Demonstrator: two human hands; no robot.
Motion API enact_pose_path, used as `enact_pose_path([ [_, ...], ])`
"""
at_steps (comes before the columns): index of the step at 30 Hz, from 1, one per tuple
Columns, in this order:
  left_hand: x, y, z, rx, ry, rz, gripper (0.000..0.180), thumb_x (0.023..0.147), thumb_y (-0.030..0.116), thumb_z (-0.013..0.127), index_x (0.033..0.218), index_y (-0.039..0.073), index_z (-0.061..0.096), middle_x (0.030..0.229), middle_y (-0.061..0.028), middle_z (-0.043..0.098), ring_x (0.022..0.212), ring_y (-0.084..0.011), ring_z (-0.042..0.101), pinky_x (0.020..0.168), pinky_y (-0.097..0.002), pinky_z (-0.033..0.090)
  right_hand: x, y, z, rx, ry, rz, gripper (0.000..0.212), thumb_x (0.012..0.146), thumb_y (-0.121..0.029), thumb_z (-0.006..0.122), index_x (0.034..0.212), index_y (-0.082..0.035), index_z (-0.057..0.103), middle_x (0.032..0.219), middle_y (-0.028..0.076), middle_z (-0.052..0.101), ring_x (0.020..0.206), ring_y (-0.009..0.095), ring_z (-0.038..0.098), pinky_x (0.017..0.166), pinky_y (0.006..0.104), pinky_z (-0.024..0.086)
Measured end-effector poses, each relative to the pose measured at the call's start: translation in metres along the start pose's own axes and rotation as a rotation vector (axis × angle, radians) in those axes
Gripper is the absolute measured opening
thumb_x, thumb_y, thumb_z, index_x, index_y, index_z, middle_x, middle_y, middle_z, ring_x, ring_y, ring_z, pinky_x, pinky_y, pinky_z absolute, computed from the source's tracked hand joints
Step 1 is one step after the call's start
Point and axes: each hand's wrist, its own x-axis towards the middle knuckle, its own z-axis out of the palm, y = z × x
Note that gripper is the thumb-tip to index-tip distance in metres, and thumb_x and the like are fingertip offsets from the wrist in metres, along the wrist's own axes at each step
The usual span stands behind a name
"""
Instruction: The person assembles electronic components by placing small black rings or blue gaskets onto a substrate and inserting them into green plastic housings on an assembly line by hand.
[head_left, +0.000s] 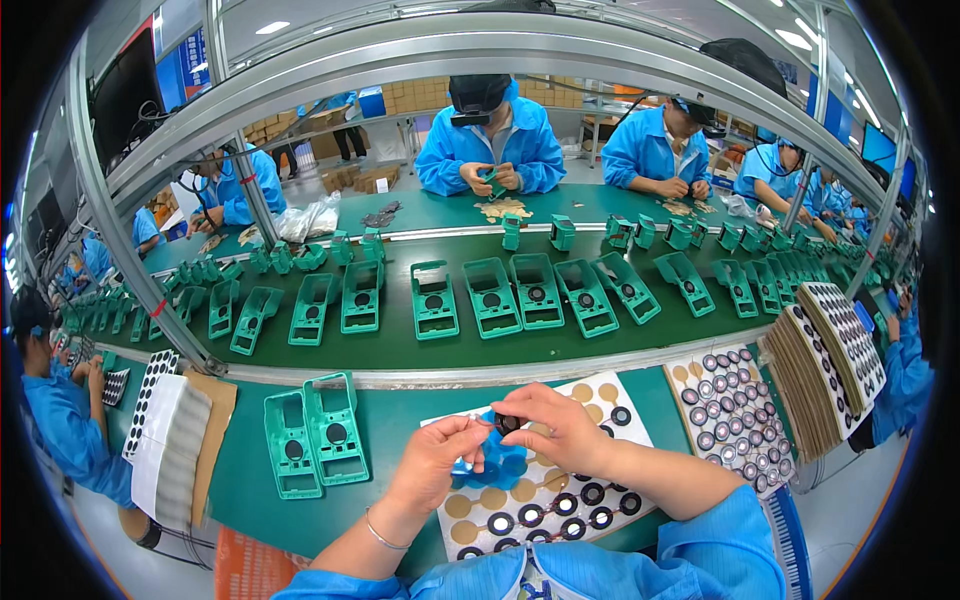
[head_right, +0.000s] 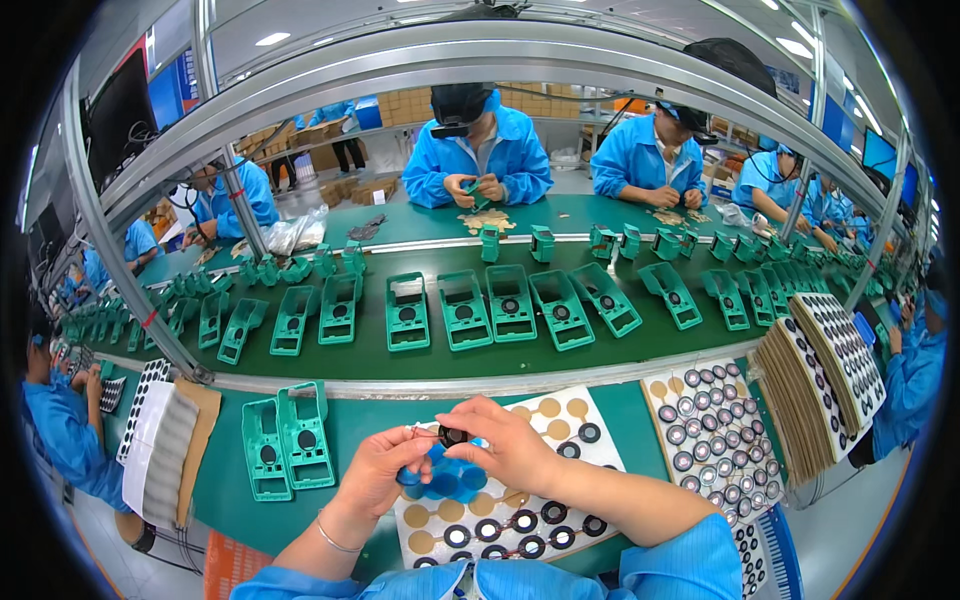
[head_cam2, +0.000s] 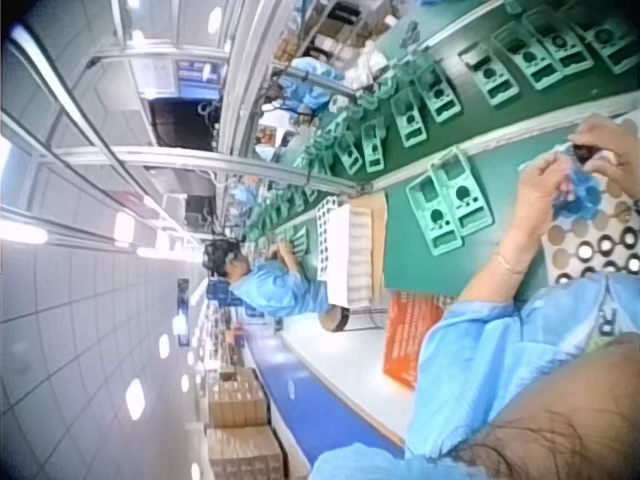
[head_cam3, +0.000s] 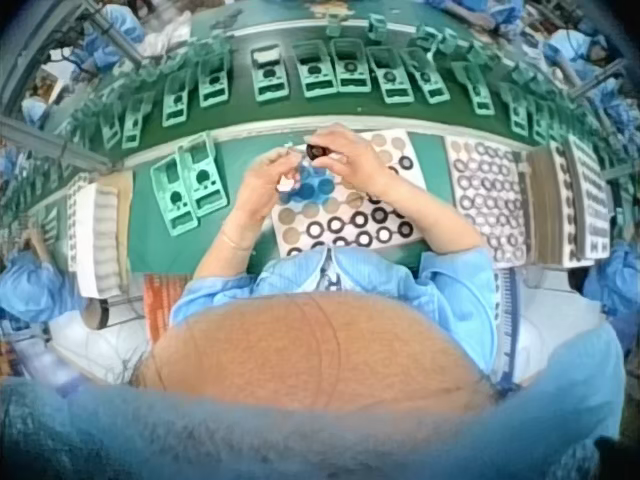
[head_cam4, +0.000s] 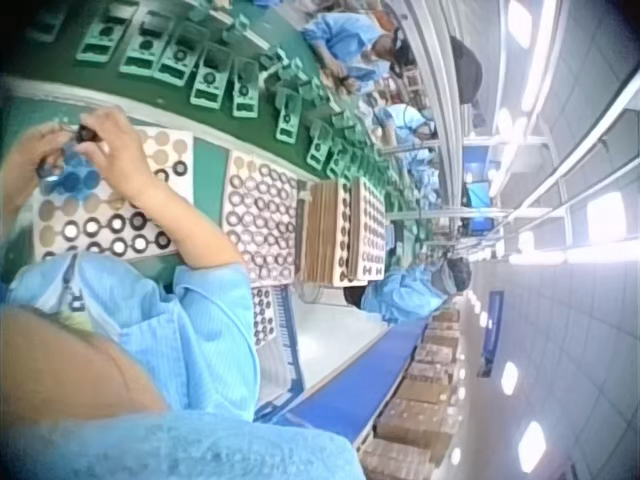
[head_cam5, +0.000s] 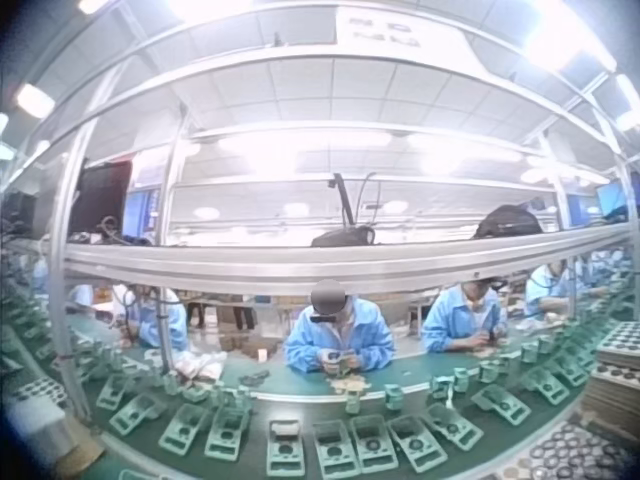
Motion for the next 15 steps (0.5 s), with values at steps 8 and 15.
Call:
enact_pose_path([
  [8,0.0,-0.002,-0.006,0.149,0.071,0.084,0.014,0.081,0.007,0.066,0.088,-0.005,0.063,0.069,-0.0046,0.058,0.058,-0.0104,0.051,0.055,-0.0221,0.042,0.003,-0.005,0.01,-0.299,0.055,-0.105,0.04,0.077,-0.018,0.07,0.112,-0.005,0.056,0.104,0.013,0.055,0.093,0.029,0.057,0.077,0.0345,0.05],
  [15,0.001,-0.003,-0.014,0.173,0.072,0.081,0.014,0.081,0.006,0.066,0.088,-0.006,0.063,0.069,-0.0044,0.058,0.058,-0.0096,0.05,0.054,-0.0212,0.042,0.008,-0.012,0.015,-0.46,0.037,-0.192,0.042,0.073,-0.013,0.071,0.11,-0.002,0.055,0.104,0.012,0.054,0.091,0.029,0.056,0.075,0.0357,0.049],
])
